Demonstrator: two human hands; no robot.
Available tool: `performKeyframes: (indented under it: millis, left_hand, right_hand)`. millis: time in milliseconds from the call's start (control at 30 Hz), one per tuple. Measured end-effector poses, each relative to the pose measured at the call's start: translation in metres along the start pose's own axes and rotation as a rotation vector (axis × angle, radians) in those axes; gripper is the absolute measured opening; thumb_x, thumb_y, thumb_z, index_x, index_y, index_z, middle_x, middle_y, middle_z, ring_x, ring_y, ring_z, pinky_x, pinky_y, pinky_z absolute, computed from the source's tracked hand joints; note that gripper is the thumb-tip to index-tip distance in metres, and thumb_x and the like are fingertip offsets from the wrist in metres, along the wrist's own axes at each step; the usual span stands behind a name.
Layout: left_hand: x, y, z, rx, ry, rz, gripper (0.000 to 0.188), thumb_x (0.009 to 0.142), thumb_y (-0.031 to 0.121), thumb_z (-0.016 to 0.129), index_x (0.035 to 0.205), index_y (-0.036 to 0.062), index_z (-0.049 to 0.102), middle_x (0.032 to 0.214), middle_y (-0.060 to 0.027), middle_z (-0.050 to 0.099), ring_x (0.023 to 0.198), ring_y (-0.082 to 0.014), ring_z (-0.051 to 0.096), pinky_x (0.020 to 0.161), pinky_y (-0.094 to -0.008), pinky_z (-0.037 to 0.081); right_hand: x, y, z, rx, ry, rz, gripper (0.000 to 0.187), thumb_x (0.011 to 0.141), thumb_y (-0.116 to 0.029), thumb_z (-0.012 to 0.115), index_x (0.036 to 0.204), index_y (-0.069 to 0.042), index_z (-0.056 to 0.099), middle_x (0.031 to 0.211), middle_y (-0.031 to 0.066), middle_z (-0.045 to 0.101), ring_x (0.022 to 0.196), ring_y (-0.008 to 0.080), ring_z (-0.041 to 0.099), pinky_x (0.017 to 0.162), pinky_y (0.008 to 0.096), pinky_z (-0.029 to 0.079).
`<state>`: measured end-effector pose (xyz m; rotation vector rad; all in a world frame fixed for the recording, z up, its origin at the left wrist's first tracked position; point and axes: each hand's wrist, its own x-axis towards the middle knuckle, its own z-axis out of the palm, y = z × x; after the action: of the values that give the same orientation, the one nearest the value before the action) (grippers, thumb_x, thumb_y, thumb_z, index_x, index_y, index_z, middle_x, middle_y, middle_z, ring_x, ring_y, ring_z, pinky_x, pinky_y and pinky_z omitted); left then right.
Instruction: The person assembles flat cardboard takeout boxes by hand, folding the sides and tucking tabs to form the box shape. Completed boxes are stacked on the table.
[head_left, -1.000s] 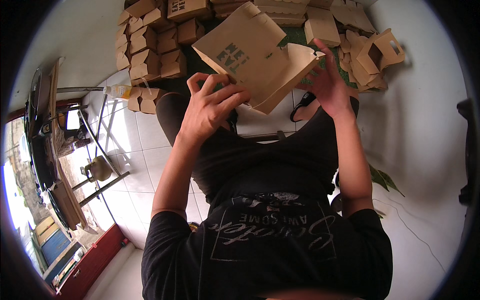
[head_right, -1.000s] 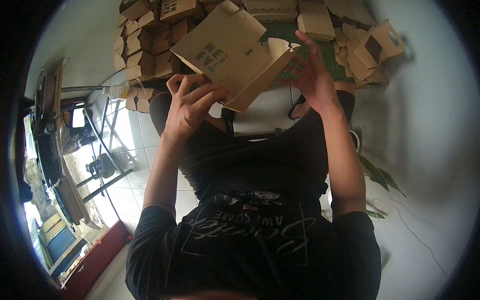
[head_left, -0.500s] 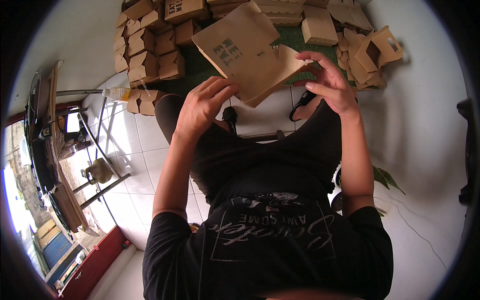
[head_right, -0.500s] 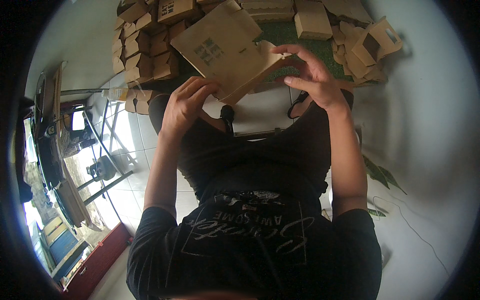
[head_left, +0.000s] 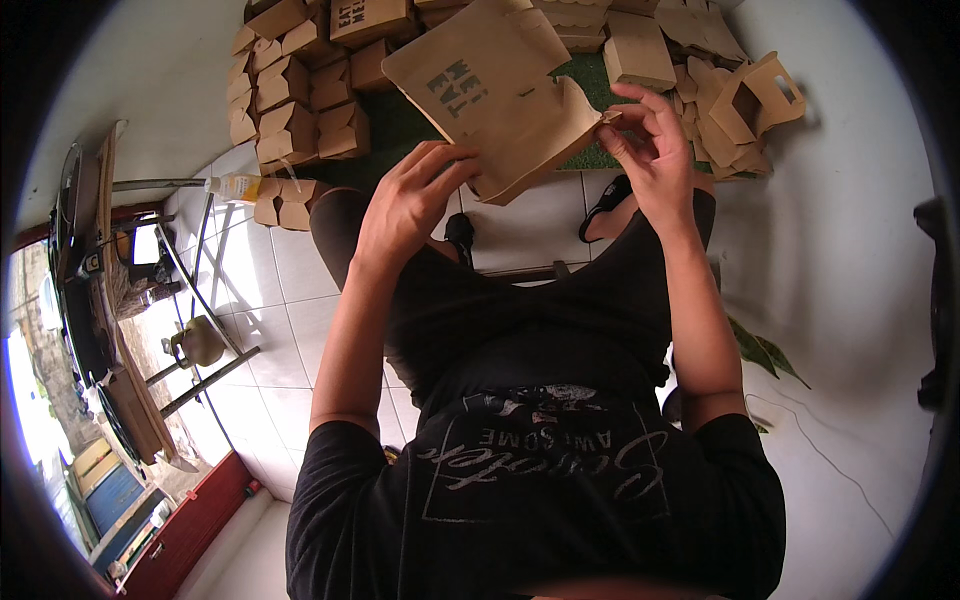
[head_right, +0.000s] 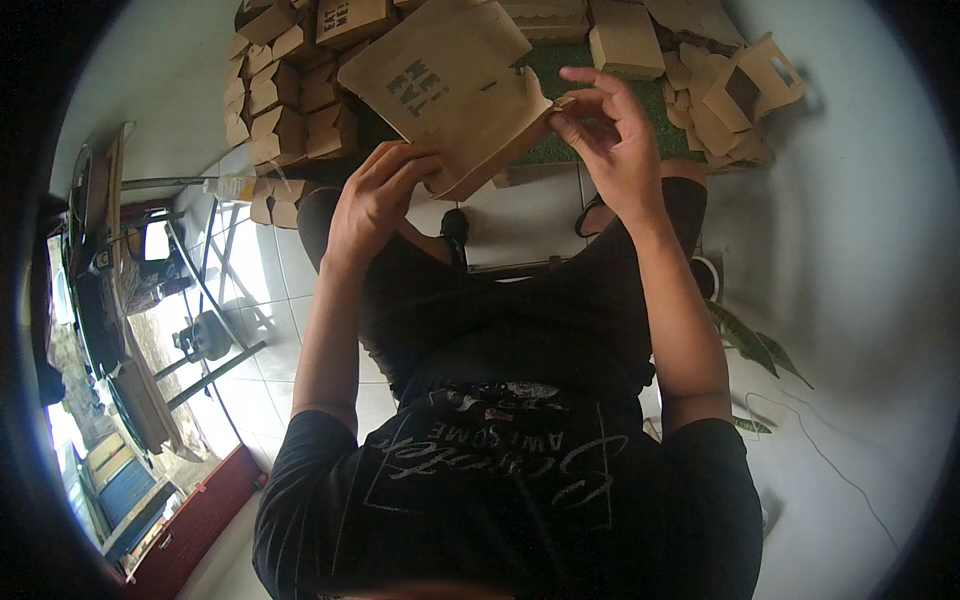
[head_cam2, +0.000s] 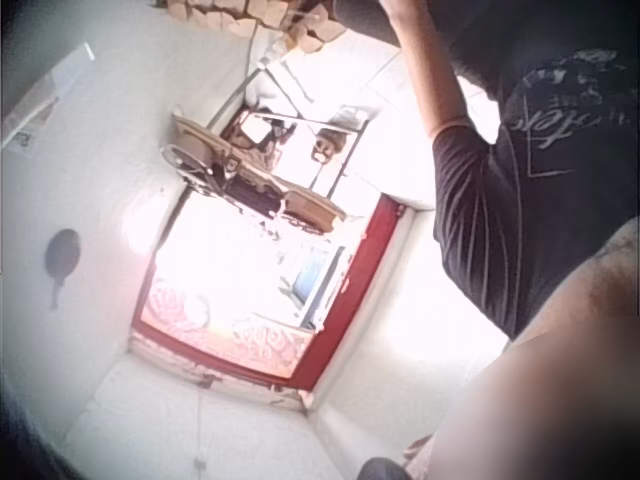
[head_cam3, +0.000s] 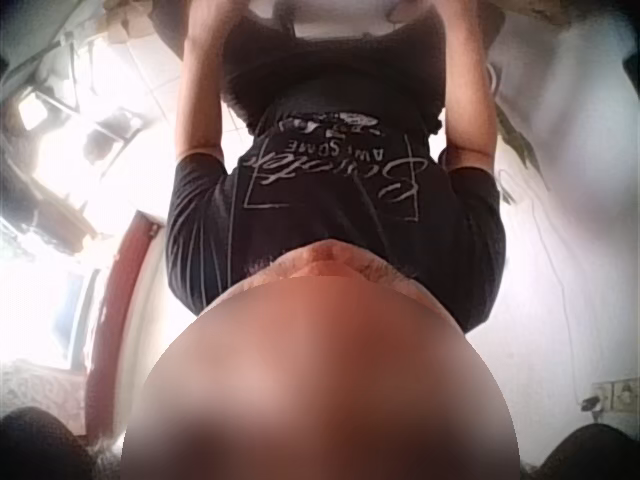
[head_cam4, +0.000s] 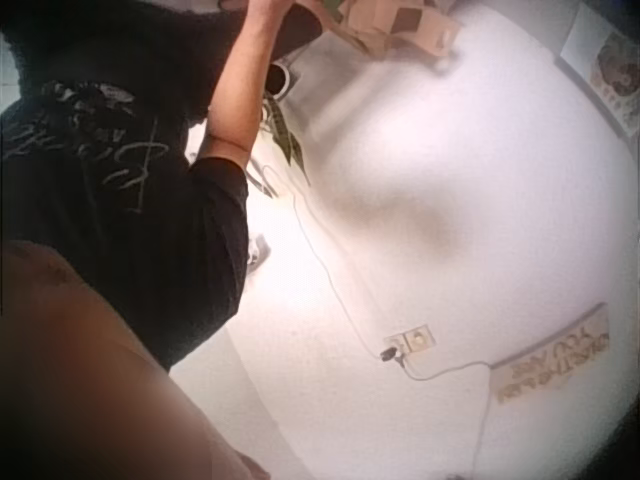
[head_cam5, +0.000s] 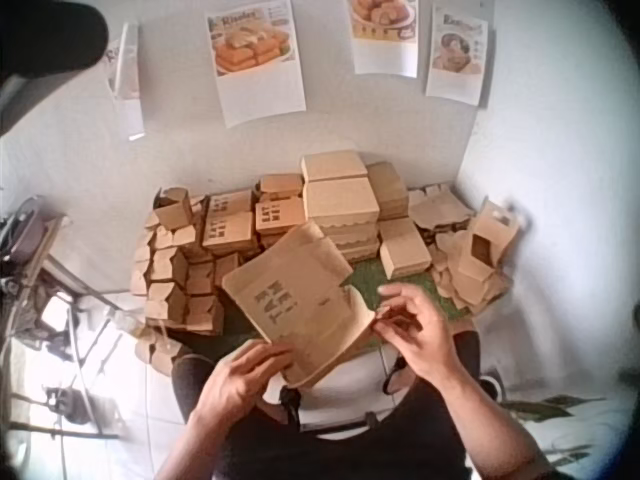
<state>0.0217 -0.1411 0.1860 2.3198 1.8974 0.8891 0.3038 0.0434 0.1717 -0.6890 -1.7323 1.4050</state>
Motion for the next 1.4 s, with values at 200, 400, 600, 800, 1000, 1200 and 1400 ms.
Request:
performKeyframes:
  millis: [200,400,600,800,1000,1200,1400]
  left_hand:
    - [0.001,0.001,0.005,-0.016,0.028,-0.022,0.044,0.082,-0.01,0.073,0.121,0.0101,0.078,0.132,-0.0054,0.078,0.121,-0.0313,0.076,0.101,-0.0432,0.067]
    - [0.002,0.004,0.011,0.003,0.066,-0.089,0.05,0.084,-0.017,0.076,0.128,0.0079,0.08,0.134,-0.0108,0.08,0.124,-0.036,0.077,0.102,-0.0458,0.068]
    - [0.006,0.011,0.016,-0.152,0.224,-0.221,0.05,0.101,-0.014,0.072,0.142,0.0137,0.079,0.147,-0.0123,0.075,0.123,-0.0356,0.078,0.104,-0.0485,0.067]
    - [0.016,0.013,0.005,-0.117,0.567,-0.405,0.032,0.106,-0.001,0.077,0.137,0.0085,0.08,0.119,-0.0086,0.078,0.098,-0.0186,0.076,0.083,-0.0316,0.062]
    - [0.043,0.031,0.026,-0.847,0.176,-0.621,0.036,0.112,0.032,0.083,0.13,0.0012,0.084,0.103,-0.0056,0.085,0.094,-0.0099,0.075,0.085,-0.0288,0.061]
    - [0.045,0.011,0.055,-0.932,-0.101,-0.757,0.043,0.111,0.029,0.084,0.138,-0.0043,0.079,0.12,-0.0154,0.087,0.11,-0.0186,0.083,0.099,-0.0349,0.065]
    - [0.028,0.008,0.083,-1.234,-0.02,-0.876,0.036,0.109,0.024,0.086,0.129,-0.0058,0.08,0.105,-0.0093,0.086,0.096,-0.0122,0.081,0.088,-0.028,0.063]
  right_hand:
    - [-0.004,0.0,0.004,0.158,0.011,0.139,0.032,0.114,-0.017,0.08,0.144,-0.011,0.072,0.13,0.0004,0.074,0.114,0.0133,0.075,0.102,0.0332,0.065]
    - [-0.012,-0.008,0.009,0.646,-0.025,0.461,0.026,0.121,-0.024,0.069,0.143,-0.012,0.066,0.135,0.0011,0.071,0.125,0.0213,0.074,0.11,0.0536,0.067]
    - [-0.011,-0.008,0.024,0.572,0.141,0.352,0.024,0.123,-0.022,0.063,0.143,-0.009,0.061,0.127,0.0032,0.072,0.124,0.0232,0.076,0.113,0.0596,0.067]
    - [-0.015,0.001,0.038,0.058,0.245,-0.08,0.016,0.114,-0.003,0.073,0.13,-0.006,0.068,0.124,0.0028,0.067,0.118,0.0206,0.072,0.1,0.0428,0.069]
    - [-0.022,0.015,0.053,-0.638,0.202,-0.45,0.042,0.092,0.013,0.081,0.126,-0.012,0.078,0.121,0.0103,0.069,0.112,0.0335,0.074,0.088,0.0452,0.065]
    - [-0.028,0.033,0.056,-0.708,-0.009,-0.425,0.048,0.089,0.012,0.081,0.128,-0.016,0.079,0.118,0.0061,0.067,0.108,0.0295,0.074,0.088,0.0442,0.067]
    - [-0.035,0.04,0.062,-0.63,-0.079,-0.348,0.044,0.091,0.01,0.082,0.126,-0.016,0.078,0.116,0.0052,0.065,0.105,0.0275,0.077,0.085,0.0438,0.068]
